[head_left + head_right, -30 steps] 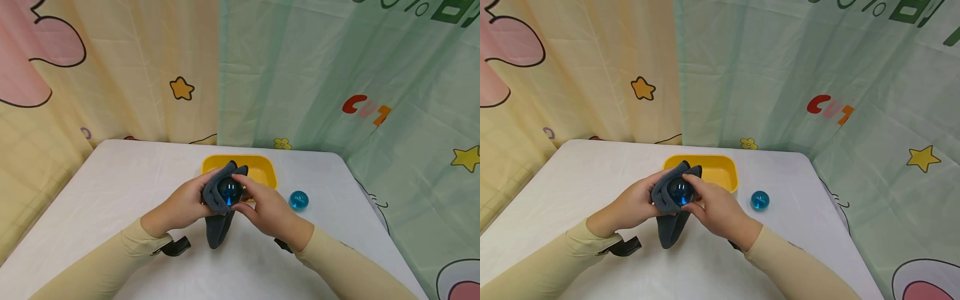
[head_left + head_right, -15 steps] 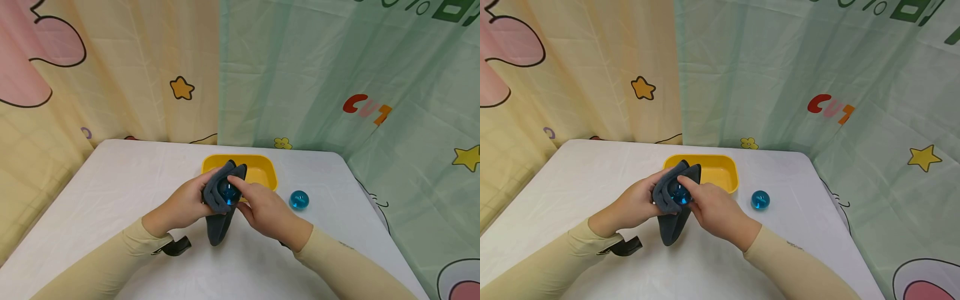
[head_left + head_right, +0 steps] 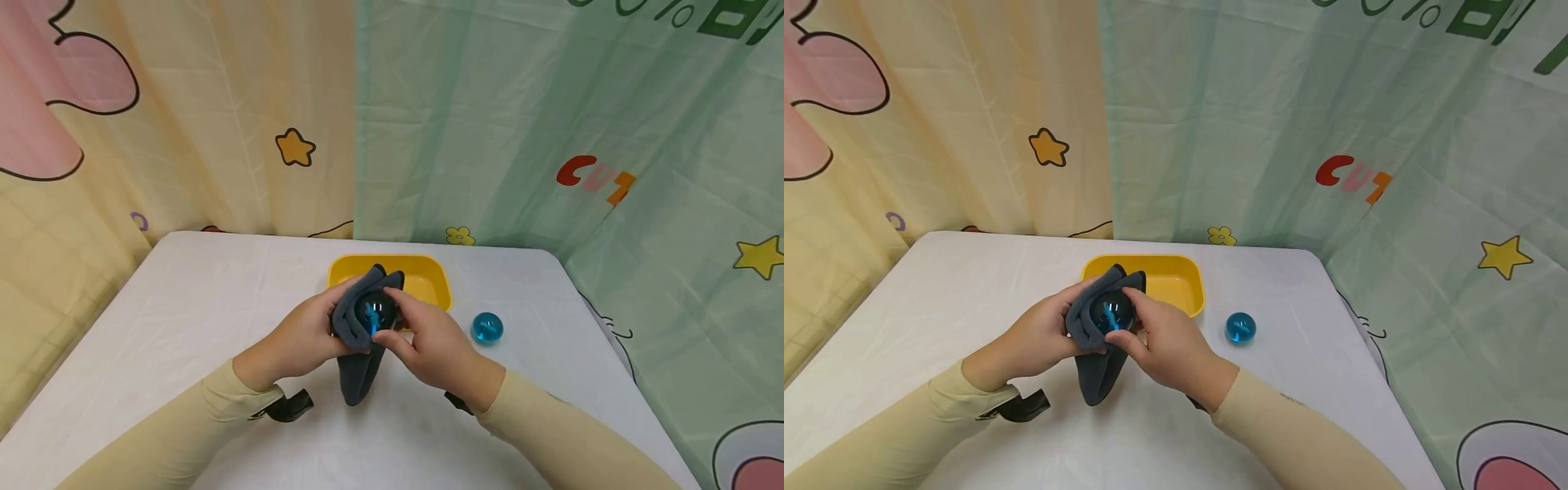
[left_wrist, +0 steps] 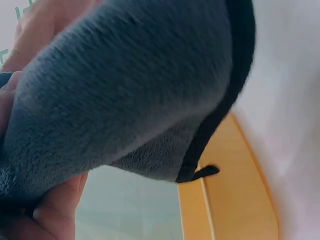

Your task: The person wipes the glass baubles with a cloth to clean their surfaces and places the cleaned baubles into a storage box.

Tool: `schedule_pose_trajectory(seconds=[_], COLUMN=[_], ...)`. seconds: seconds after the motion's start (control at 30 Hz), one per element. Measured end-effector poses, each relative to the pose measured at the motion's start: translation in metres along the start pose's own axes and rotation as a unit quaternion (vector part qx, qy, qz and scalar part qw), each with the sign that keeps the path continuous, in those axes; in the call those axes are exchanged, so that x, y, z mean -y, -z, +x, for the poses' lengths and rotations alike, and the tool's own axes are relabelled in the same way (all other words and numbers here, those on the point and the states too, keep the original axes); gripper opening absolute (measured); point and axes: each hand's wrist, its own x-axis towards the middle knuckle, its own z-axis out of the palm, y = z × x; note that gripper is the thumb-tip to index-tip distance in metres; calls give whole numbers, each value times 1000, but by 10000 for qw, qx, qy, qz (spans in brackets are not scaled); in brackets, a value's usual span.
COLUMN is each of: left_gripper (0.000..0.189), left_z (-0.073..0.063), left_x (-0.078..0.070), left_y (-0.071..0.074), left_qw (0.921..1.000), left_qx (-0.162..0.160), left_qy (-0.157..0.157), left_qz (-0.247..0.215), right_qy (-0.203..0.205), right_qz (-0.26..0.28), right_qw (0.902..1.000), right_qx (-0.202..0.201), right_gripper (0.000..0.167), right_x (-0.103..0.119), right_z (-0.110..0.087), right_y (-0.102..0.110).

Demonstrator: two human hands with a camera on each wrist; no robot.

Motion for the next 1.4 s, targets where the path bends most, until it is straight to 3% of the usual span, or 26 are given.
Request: schedule_pose_trajectory(seconds=[0.13,0.23,0.4,0.47,0.6,0.7,0.83,1.0,1.1,1.17,1.33,1.4], left_gripper=[82,81,80,81,85,84,79,81,84,83,81,82], left_z=[-1,-1,0,0,0,0,1,1,1,0,0,0], left_x=[1,1,1,1,1,2,3,2,1,0,-1,-1], left_y=[1,2,1,1,1,1,2,3,4,4,3,3], left_qw=[10000,10000,9999,9999,10000,9999,9998,9995,9993,9993,9992,9993], left_qx=[19,49,70,54,24,66,164,203,220,221,187,181], left_qy=[-66,-56,-37,-26,4,42,35,102,173,165,131,137], left_qz=[14,-56,-104,-94,-62,-71,-140,-229,-253,-266,-315,-309], right_qy=[329,448,615,381,-404,-541,-102,504,641,437,-443,-508], right_qz=[-553,-1072,-1769,-1606,-480,163,82,-850,-1192,-1053,-86,84], right_qw=[9976,9924,9821,9862,9978,9982,9993,9940,9900,9926,9984,9984], right_qx=[262,411,182,141,214,222,343,467,401,414,346,234], right_gripper=[79,75,71,71,69,69,78,76,72,72,71,69], right_x=[2,2,1,2,2,1,-1,-2,-2,-2,0,1], right_z=[0,0,-1,0,2,2,1,2,1,2,4,3], right_y=[3,5,6,6,3,1,3,9,11,11,7,6])
